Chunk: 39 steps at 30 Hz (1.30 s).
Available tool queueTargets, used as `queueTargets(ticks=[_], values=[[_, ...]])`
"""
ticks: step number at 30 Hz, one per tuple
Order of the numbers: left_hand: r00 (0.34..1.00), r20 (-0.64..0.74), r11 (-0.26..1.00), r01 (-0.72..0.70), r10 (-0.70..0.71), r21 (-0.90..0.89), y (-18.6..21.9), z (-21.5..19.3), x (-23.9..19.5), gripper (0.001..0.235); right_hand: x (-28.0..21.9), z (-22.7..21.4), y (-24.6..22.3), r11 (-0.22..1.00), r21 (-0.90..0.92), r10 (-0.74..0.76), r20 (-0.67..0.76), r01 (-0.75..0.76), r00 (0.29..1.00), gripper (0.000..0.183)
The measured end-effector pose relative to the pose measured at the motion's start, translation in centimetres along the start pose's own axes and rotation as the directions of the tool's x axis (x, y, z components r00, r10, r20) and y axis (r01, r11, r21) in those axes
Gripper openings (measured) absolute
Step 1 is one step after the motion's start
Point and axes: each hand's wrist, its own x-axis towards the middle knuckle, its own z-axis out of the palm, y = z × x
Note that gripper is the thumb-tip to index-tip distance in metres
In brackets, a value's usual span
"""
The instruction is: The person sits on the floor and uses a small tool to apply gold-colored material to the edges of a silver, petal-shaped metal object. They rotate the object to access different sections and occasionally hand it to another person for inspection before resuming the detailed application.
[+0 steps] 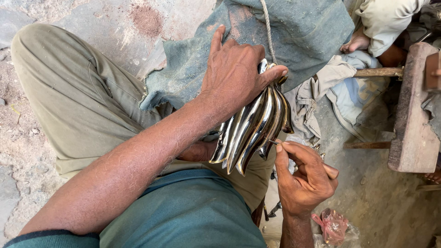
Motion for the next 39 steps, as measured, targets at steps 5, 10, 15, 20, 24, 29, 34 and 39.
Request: queueTargets(ticks=[5, 10, 15, 20, 24, 29, 34, 39], values=[[1.000, 0.005, 1.000, -0.001, 0.001, -0.002, -0.08, 0.09, 0.01, 0.057, -0.26, 0.11, -0.13, 1.000, 0.006, 0.018, -0.004, -0.018, 1.000, 0.020], [1.000, -0.019, 1.000, -0.009, 0.009, -0.004, -0.03, 0.12, 0.04, 0.057, -0.39, 0.16, -0.15, 0.996, 0.087, -0.002, 0.014, 0.001, 1.000, 0.020], [1.000, -0.020, 1.000, -0.015, 0.015, 0.005, -0.12, 0.15, -0.12, 0.057, -0.66, 0.12, -0.10, 0.993, 0.119, 0.004, 0.023, -0.007, 1.000, 0.020], [1.000, -0.008, 1.000, -0.009, 0.009, 0.008, -0.04, 0.08, 0.04, 0.057, -0.67, 0.15, 0.14, 0.991, 0.132, -0.030, 0.024, 0.026, 0.999, 0.019], [1.000, -0.001, 1.000, -0.006, 0.006, 0.013, -0.06, 0.13, 0.03, 0.058, -0.91, 0.16, 0.29, 0.994, 0.105, -0.044, 0.012, 0.042, 0.999, 0.019], [1.000, -0.004, 1.000, -0.013, 0.013, 0.023, -0.05, 0.10, 0.08, 0.058, -0.92, 0.28, 0.32, 0.984, 0.162, -0.071, 0.019, 0.067, 0.997, 0.021], [1.000, 0.012, 1.000, 0.000, 0.000, 0.019, 0.01, 0.01, 0.04, 0.059, -0.84, 0.10, 0.24, 0.989, 0.131, -0.070, 0.033, 0.065, 0.997, 0.021], [1.000, 0.001, 1.000, -0.003, 0.003, 0.002, -0.02, 0.01, 0.02, 0.058, -0.78, 0.00, 0.19, 0.986, 0.151, -0.082, 0.050, 0.074, 0.995, 0.022]])
